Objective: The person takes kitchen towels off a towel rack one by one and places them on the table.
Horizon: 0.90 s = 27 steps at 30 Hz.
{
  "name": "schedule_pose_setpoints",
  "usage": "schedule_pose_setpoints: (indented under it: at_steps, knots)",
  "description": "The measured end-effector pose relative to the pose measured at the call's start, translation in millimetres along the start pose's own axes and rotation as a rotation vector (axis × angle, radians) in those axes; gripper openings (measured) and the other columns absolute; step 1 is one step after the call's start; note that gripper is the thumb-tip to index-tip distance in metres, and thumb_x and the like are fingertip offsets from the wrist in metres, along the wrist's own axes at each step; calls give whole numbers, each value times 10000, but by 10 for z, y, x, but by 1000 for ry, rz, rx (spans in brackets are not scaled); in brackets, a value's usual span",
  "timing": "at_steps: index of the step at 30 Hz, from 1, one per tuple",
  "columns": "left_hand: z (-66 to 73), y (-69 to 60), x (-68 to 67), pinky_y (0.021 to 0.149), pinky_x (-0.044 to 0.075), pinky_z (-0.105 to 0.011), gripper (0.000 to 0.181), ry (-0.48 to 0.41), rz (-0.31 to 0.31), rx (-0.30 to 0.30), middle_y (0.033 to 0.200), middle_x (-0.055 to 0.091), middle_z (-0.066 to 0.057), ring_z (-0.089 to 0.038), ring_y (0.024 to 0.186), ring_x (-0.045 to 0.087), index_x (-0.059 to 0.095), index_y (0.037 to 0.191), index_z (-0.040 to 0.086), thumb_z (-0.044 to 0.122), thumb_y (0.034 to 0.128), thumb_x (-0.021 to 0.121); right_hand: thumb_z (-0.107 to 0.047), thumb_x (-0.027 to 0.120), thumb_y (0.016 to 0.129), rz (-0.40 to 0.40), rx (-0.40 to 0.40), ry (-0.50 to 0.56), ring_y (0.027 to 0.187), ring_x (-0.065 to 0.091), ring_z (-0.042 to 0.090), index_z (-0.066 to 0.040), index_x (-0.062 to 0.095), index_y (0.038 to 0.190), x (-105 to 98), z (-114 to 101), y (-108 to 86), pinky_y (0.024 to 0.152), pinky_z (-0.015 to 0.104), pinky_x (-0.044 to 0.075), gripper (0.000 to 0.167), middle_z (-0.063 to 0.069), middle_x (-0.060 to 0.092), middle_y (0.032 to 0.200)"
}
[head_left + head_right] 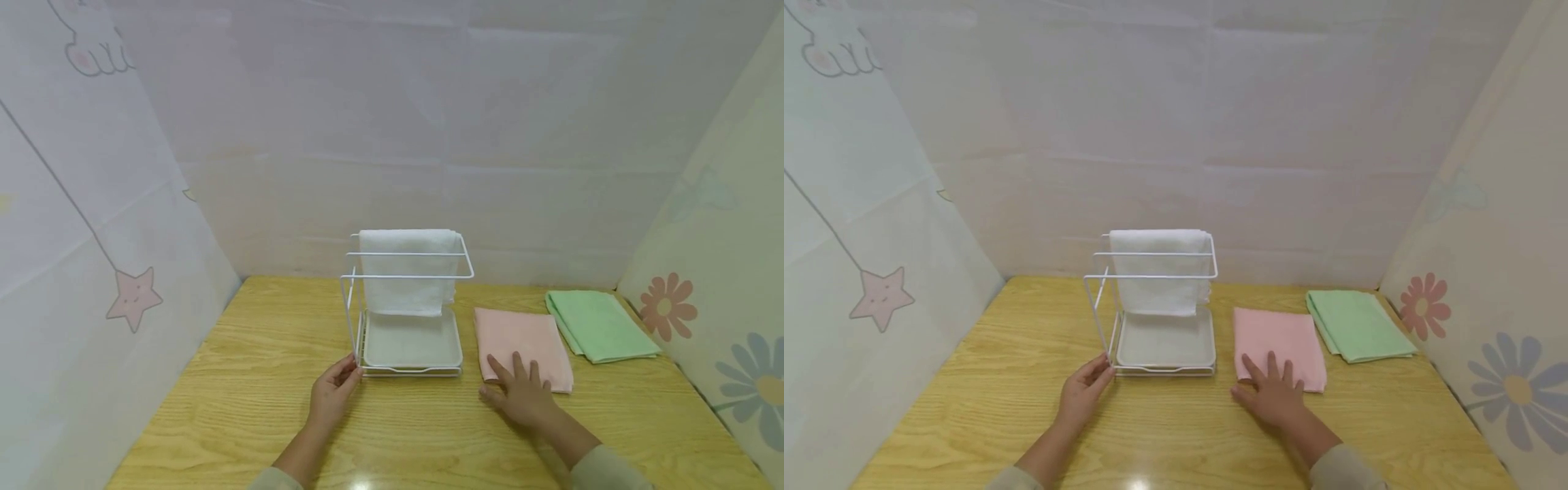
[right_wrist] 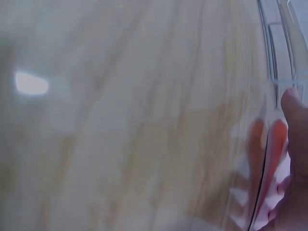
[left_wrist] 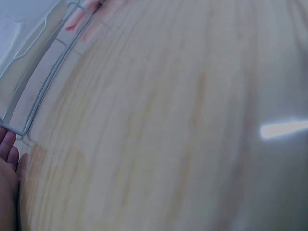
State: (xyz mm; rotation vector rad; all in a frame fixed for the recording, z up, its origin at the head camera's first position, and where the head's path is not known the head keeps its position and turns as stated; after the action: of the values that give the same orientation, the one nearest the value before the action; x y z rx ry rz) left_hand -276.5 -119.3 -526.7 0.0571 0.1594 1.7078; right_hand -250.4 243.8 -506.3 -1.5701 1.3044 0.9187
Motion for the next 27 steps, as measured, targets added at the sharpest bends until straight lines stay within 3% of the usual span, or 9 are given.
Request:
schedule_pose_setpoints:
  at_steps: [8,20,27]
  knots:
    - [9,-12,-5,752,530,-101,378,11,-3,12,1124,678,-258,49,842,613,630,1241,-53,67,891,708,-616,469,955,-6,-89,-24,1367,45,675,-229,299,1545,-103,130,178,996,857,124,726,357,95,1574]
    - [13,-7,1,739,531,-106,379,2,-2,19,1123,672,-265,42,837,609,628,1249,-50,65,895,703,-654,425,953,-38,-64,-35,1397,11,643,-247,237,1563,-137,262,543,1023,842,86,757,326,54,1596]
    - [-9,3,6,736,538,-109,378,-23,-2,18,1130,659,-284,41,837,612,623,1251,-60,52,897,696,-650,422,957,-58,-33,15,1411,-56,620,-265,227,1566,-161,278,667,1038,832,22,746,303,-3,1609]
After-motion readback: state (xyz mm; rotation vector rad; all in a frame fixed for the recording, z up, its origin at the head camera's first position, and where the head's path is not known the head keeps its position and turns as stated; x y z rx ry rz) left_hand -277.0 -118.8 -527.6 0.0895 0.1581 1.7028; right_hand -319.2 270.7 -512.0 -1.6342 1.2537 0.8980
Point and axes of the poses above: each hand's wrist, its own y-axis towards the middle knuckle, its own x-axis out of the palm, z = x × y, the point moved 6 cm from there along y, towards the middle knuckle
